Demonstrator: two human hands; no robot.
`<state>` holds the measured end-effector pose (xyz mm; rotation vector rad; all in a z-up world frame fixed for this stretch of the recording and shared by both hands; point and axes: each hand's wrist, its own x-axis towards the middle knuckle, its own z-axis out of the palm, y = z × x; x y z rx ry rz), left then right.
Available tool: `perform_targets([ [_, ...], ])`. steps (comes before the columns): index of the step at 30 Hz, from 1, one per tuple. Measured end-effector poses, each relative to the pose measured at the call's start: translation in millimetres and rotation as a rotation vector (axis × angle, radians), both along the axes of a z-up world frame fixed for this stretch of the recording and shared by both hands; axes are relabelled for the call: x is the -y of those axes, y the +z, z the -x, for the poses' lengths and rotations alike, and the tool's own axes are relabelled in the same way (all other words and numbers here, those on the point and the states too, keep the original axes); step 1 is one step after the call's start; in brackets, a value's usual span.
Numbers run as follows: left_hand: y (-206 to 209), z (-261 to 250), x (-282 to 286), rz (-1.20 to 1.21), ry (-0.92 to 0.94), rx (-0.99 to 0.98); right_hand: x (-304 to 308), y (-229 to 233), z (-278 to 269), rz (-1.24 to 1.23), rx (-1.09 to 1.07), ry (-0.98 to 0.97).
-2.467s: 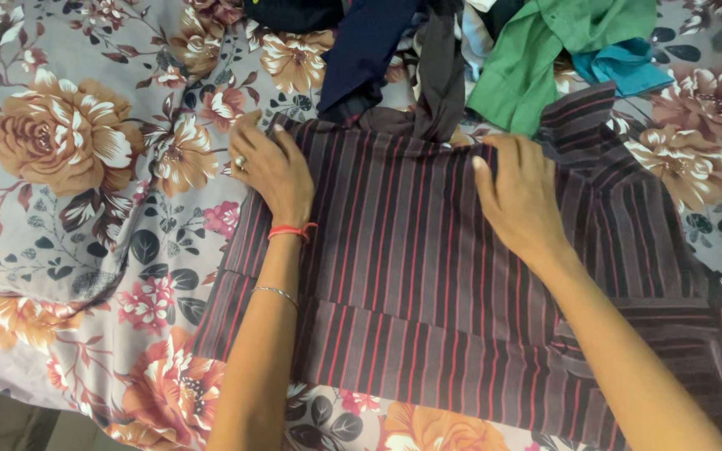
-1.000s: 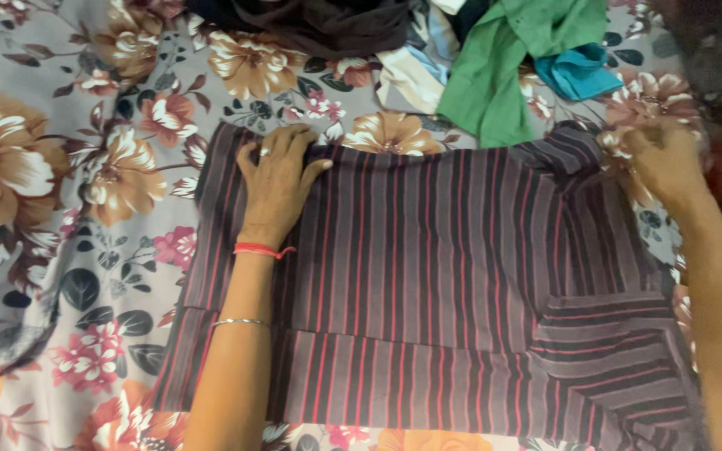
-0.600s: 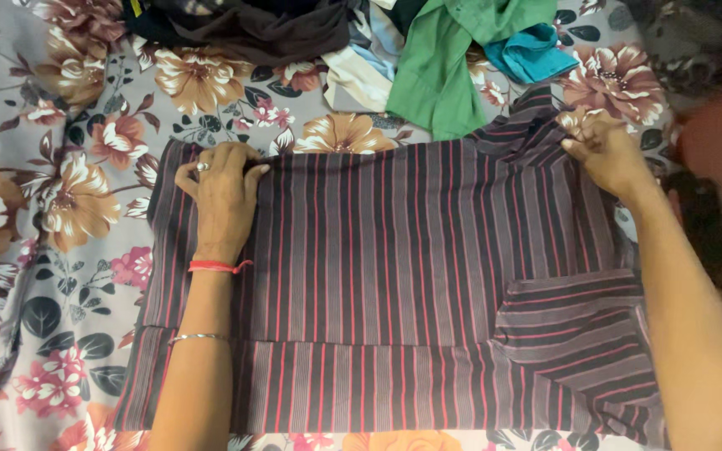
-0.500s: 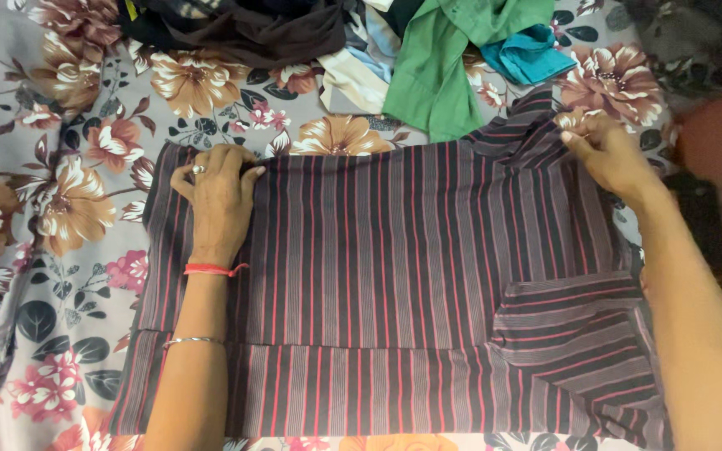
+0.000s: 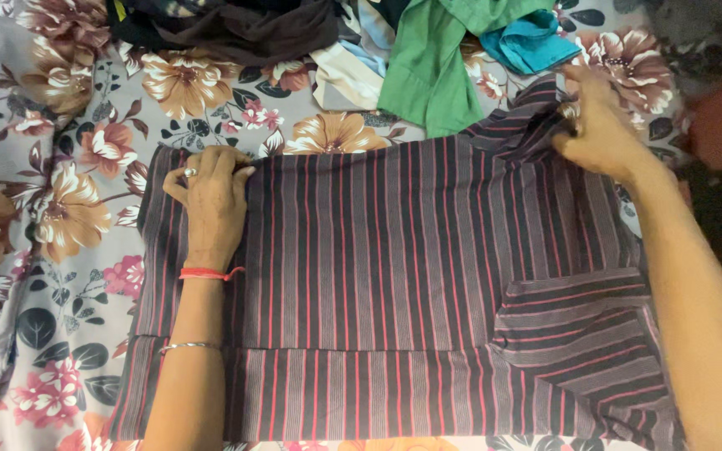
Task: The person smooths and folds a striped shirt and a pair of dark pants by hand on a bed, then places the folded shirt into an open red suitcase.
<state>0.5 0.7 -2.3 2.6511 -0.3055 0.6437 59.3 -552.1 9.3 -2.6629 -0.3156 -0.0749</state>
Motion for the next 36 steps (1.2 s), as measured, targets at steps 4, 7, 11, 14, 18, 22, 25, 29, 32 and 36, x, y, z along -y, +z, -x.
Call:
perform_targets([
  [4,7.6,1.2,-6.0,-0.03,-0.053,-0.016,-49.4,14.7,-9.2,-0.014,-0.249,0.186],
  [7,20.2,2.5,-18.4,-0.04,-0.109,-0.077,-63.4,22.0,-17.4,0.371,-0.363,-0.049],
  [11,27.3,3.2,-20.3,-0.014,-0.089,-0.127,-48.6,27.8,-13.7,0.49,-0.295,0.021],
  [14,28.4,5.6,-18.2,-0.032,-0.082,-0.074,-36.7,35.5,12.5,0.564,0.018,0.063],
  [18,33.9,24.7,-21.4,-0.056,-0.044,-0.024,-32.6,63.3,57.4,0.427,0.251,0.076],
  [22,47.9,44.3,-22.0,0.012,0.0,-0.116,-44.1,94.9,96.3,0.381,0.316,0.12],
  [25,55.7,50.6,-27.2,0.135,-0.053,-0.236,-55.5,117.7,126.5,0.321,0.086,0.014],
  [29,63.5,57.4,-44.2,0.258,-0.154,-0.442,-71.1,132.9,168.0,0.348,0.014,-0.085],
  [32,70.2,64.5,-53.2,0.244,-0.128,-0.646,-73.3,133.4,188.6,0.37,-0.055,-0.112],
  [36,77.4,74.2,-59.3,0.081,-0.07,-0.803,-64.0,125.3,210.5,0.352,-0.279,-0.116],
])
